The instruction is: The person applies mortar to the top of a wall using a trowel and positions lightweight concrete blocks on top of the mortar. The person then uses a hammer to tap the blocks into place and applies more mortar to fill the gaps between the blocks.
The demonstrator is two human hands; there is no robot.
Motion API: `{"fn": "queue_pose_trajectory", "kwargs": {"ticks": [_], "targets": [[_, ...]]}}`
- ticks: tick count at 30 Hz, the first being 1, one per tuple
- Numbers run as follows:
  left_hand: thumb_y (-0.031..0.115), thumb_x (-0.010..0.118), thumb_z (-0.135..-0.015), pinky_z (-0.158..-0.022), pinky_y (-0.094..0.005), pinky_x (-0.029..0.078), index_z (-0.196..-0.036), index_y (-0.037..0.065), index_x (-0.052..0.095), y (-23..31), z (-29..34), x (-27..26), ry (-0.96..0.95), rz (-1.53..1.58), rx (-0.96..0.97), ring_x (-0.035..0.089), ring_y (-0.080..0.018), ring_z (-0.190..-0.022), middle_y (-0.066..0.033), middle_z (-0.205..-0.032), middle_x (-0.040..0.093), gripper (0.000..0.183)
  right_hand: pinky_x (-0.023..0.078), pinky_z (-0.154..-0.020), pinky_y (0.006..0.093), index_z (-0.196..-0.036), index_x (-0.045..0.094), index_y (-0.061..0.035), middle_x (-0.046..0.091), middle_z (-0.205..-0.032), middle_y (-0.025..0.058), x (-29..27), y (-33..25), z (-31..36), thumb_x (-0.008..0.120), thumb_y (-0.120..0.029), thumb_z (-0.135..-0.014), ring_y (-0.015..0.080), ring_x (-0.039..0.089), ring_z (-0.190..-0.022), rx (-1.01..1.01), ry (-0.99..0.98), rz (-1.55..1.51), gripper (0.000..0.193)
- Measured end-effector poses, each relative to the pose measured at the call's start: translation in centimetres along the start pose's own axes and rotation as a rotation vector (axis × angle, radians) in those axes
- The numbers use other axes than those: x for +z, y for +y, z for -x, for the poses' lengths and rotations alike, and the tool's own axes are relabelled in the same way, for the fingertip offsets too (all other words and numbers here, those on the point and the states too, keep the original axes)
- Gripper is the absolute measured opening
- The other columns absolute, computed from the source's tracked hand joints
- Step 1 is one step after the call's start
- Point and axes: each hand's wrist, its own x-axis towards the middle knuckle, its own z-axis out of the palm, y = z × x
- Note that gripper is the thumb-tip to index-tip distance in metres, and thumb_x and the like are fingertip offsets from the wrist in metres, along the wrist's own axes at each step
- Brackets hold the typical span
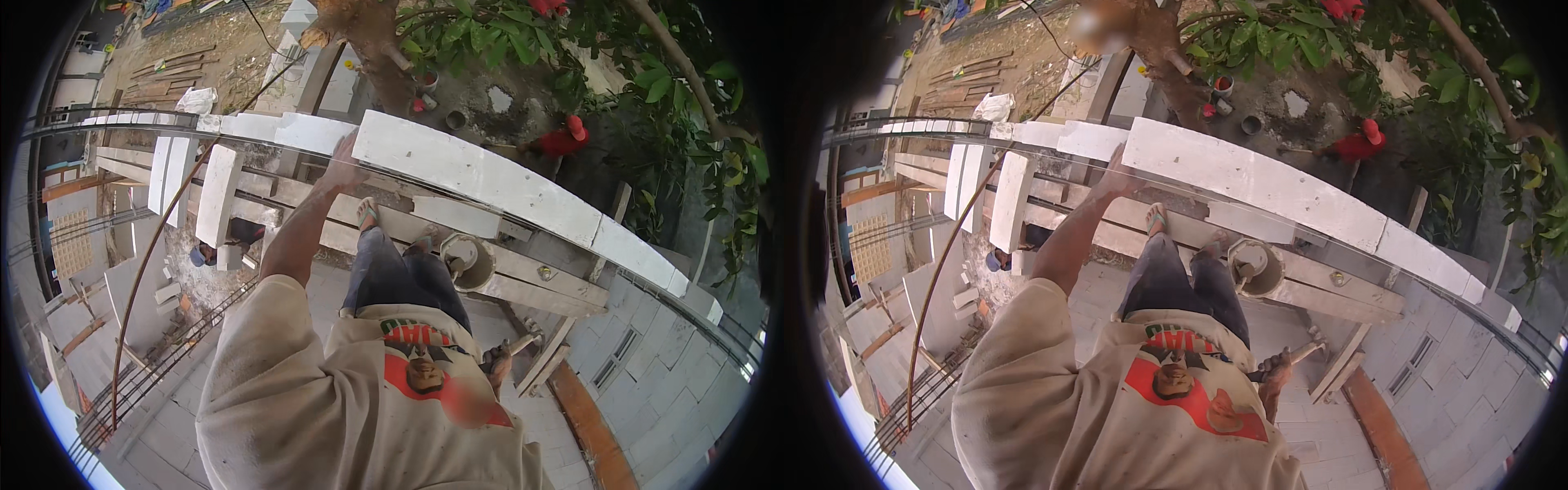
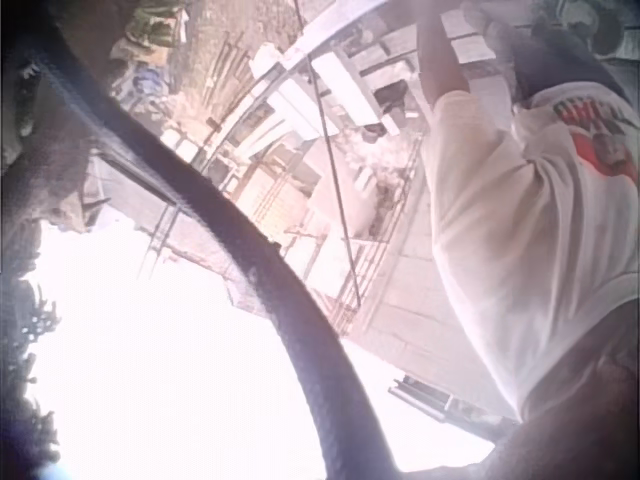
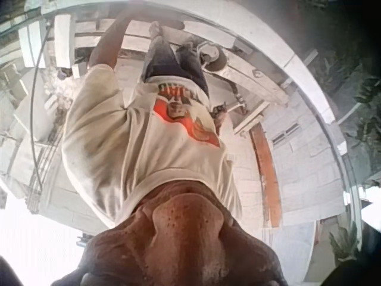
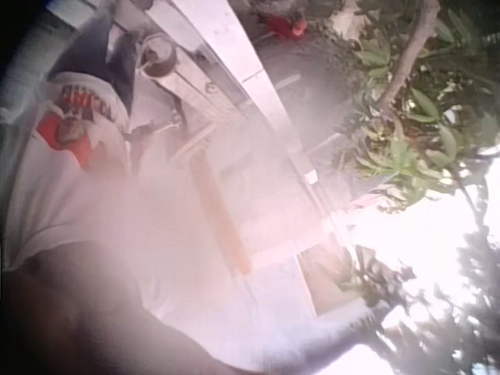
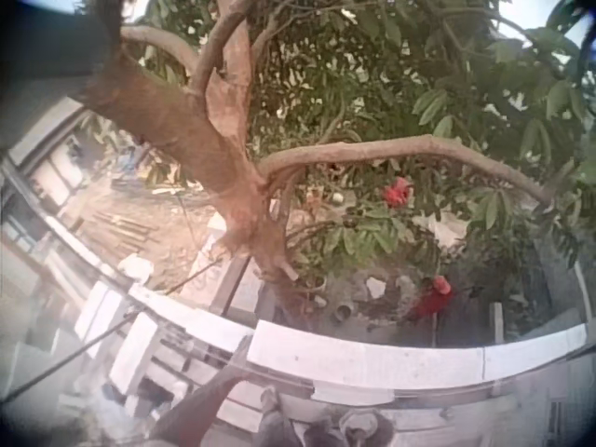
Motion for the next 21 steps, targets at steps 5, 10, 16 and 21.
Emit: {"fn": "queue_pose_trajectory", "kwargs": {"ticks": [5, 10, 16, 21], "targets": [[0.032, 0.081, -0.089, -0.127, -0.0538, 0.033, -0.157, 0.005, 0.046, -2.3, -2.0, 1.7, -0.137, 0.142, 0.146, 0.036, -0.0423, -0.155, -0.0224, -0.163, 0.044, 0.081, 0.028, -0.045, 0.0298, -0.085, 0.053, -0.0162, 0.039, -0.061, -0.0056, -4.2, 4.4, 1.6, 0.072, -0.029, -0.102, 0.0095, 0.035, -0.047, 0.117, 0.0, 0.23, 0.028], [0.02, 0.075, -0.094, -0.116, -0.047, 0.046, -0.142, 0.004, 0.061, -3.6, -1.9, 4.2, 0.081, 0.535, 0.173, 0.058, -0.0396, -0.135, -0.0193, -0.144, 0.062, 0.053, 0.029, -0.048, 0.0299, -0.086, 0.057, -0.0154, 0.043, -0.063, -0.0062, -3.3, 7.9, 3.9, 0.075, -0.026, -0.099, 0.0081, 0.037, -0.051, 0.174, 0.128, 0.414, 0.024], [0.024, 0.074, -0.097, -0.109, -0.0428, 0.052, -0.137, 0.005, 0.064, -3.4, -2.3, 3.0, 0.073, 0.347, 0.175, 0.064, -0.0286, -0.128, -0.0155, -0.135, 0.069, 0.046, 0.028, -0.045, 0.0317, -0.082, 0.053, -0.0173, 0.04, -0.06, -0.0078, 1.4, 7.0, 5.5, 0.078, -0.027, -0.096, 0.0077, 0.035, -0.048, 0.216, 0.085, 0.481, 0.029], [0.019, 0.079, -0.088, -0.122, -0.0448, 0.039, -0.155, -0.001, 0.046, -3.1, -2.1, 3.3, -0.08, 0.764, -0.025, 0.048, -0.0425, -0.147, -0.0265, -0.157, 0.048, 0.078, 0.029, -0.042, 0.0301, -0.081, 0.051, -0.0178, 0.041, -0.059, -0.008, 4.3, 4.9, 6.6, 0.079, -0.025, -0.095, 0.007, 0.036, -0.045, 0.178, 0.013, 0.421, 0.032]]}}
